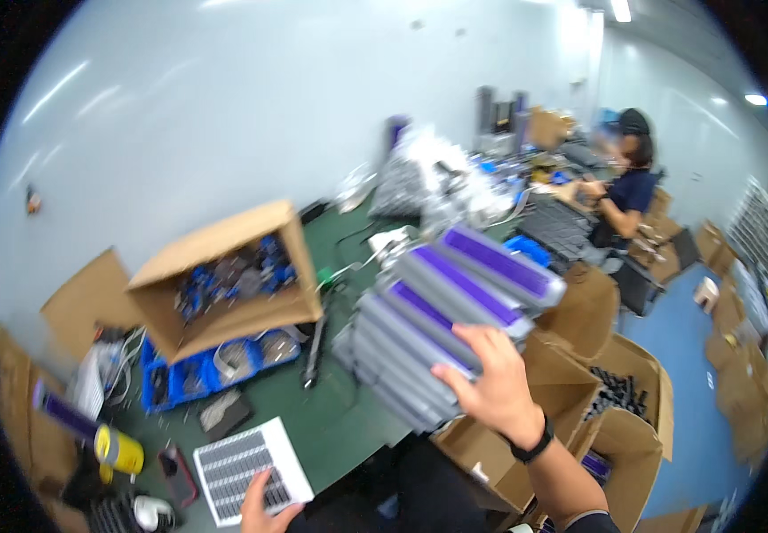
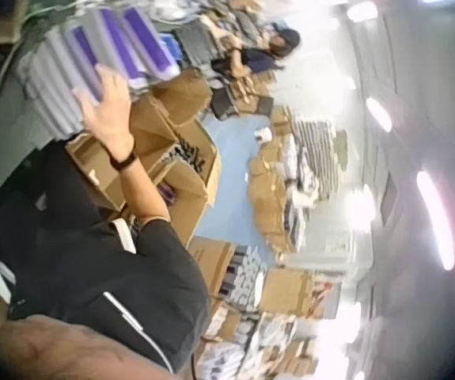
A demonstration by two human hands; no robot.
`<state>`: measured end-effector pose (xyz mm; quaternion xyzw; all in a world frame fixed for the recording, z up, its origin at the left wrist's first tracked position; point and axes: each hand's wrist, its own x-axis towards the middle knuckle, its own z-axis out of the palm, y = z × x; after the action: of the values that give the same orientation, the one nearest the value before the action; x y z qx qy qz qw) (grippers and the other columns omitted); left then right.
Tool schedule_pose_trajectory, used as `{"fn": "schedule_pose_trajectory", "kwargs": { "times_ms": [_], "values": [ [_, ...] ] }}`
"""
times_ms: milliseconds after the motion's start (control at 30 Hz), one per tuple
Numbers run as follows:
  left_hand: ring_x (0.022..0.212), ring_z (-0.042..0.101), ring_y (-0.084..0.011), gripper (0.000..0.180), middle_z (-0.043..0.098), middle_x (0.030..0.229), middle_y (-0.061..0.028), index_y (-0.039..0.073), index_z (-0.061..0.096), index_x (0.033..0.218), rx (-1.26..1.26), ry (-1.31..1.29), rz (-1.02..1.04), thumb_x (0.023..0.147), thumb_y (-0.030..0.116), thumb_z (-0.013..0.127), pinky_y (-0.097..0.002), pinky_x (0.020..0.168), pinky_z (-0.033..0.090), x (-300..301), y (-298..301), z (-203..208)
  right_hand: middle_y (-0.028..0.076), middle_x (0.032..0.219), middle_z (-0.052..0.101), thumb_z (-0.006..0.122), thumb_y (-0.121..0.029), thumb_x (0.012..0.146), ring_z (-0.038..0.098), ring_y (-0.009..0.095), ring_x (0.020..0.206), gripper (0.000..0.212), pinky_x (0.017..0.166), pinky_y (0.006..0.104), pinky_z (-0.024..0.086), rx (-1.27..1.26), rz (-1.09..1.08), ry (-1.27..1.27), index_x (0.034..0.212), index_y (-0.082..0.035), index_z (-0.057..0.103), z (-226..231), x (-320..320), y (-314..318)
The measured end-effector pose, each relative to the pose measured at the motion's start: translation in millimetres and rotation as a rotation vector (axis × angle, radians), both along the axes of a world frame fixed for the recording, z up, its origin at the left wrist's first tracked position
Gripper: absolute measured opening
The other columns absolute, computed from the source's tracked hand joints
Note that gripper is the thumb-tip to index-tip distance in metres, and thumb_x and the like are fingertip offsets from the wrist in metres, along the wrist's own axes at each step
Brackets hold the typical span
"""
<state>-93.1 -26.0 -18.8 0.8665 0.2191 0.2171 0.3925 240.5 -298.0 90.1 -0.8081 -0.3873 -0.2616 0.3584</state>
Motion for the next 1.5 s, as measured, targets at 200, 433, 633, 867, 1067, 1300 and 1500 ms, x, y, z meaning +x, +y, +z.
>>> {"fn": "schedule_pose_trajectory", "kwargs": {
  "times_ms": [200, 433, 633, 867, 1067, 1300, 1500],
  "values": [
    [0.157, 0.034, -0.047, 0.092, 0.04, 0.167, -0.0276, 0.005, 0.039, 0.165, 0.405, 0.366, -0.101, 0.084, 0.009, 0.083, -0.0615, 0.129, 0.021, -8.8, 2.0, -48.4, 0.018, 0.118, 0.078, 0.09, -0.035, 0.09, 0.077, 0.026, 0.106, 0.06, 0.091, 0.0365, 0.062, -0.164, 0.531, 1.048, 0.134, 0.001, 0.071, -129.9, -146.4, 58.0],
    [0.148, 0.052, -0.0411, 0.069, 0.059, 0.153, -0.0262, 0.0, 0.055, 0.154, 0.249, 0.122, 0.089, 0.089, 0.007, 0.076, -0.052, 0.124, 0.037, -6.9, -28.6, -52.8, 0.02, 0.108, 0.08, 0.086, -0.019, 0.092, 0.077, 0.02, 0.098, 0.063, 0.082, 0.0325, 0.061, 0.001, 0.486, 1.412, 0.143, 0.009, 0.06, -156.8, -169.5, 146.9],
    [0.157, 0.042, -0.0362, 0.082, 0.05, 0.164, -0.0233, 0.0, 0.048, 0.161, -0.444, -0.013, -0.03, 0.09, 0.015, 0.087, -0.0437, 0.128, 0.033, -11.3, 1.7, 25.6, 0.016, 0.108, 0.081, 0.076, 0.0, 0.095, 0.075, 0.014, 0.096, 0.055, 0.083, 0.03, 0.059, -0.052, 0.633, 1.393, 0.146, 0.007, 0.057, -144.8, -125.8, 160.4],
    [0.136, 0.062, -0.0292, 0.073, 0.064, 0.149, -0.0218, 0.0, 0.043, 0.162, -0.4, -0.01, -0.136, 0.095, -0.003, 0.073, -0.038, 0.112, 0.05, 17.2, 95.2, 2.0, 0.014, 0.12, 0.079, 0.071, 0.007, 0.099, 0.073, 0.013, 0.108, 0.038, 0.093, 0.0295, 0.058, 0.063, 0.818, 1.482, 0.137, 0.007, 0.065, -156.9, -123.5, 144.6],
    [0.094, 0.074, -0.0146, 0.026, 0.08, 0.105, -0.0109, -0.005, 0.074, 0.117, -0.52, 0.101, -0.019, 0.092, -0.006, 0.076, -0.0321, 0.084, 0.058, 34.7, 101.6, 14.6, 0.019, 0.136, 0.069, 0.086, -0.017, 0.088, 0.065, 0.037, 0.127, 0.06, 0.109, 0.046, 0.051, 0.039, 0.436, 0.388, 0.14, 0.002, 0.064, -119.4, -143.3, 134.5],
    [0.087, 0.078, -0.0209, 0.021, 0.082, 0.098, -0.0173, -0.002, 0.075, 0.106, -0.227, -0.043, -0.089, 0.087, 0.002, 0.082, -0.0346, 0.08, 0.06, 60.3, 64.6, 31.9, 0.027, 0.138, 0.067, 0.091, -0.031, 0.085, 0.065, 0.044, 0.127, 0.079, 0.111, 0.0504, 0.05, 0.034, 0.579, 0.454, 0.147, 0.005, 0.057, -147.3, -150.0, 146.3],
    [0.084, 0.073, -0.0114, 0.022, 0.081, 0.093, -0.0103, -0.007, 0.075, 0.108, -0.313, 0.041, 0.002, 0.086, -0.007, 0.079, -0.0282, 0.077, 0.057, 52.3, 54.5, 53.6, 0.016, 0.105, 0.08, 0.074, -0.019, 0.102, 0.076, 0.019, 0.085, 0.097, 0.079, 0.0335, 0.061, 0.526, 0.22, 0.739, 0.168, 0.012, 0.011, -69.4, -110.1, 107.2]
  ]
}}
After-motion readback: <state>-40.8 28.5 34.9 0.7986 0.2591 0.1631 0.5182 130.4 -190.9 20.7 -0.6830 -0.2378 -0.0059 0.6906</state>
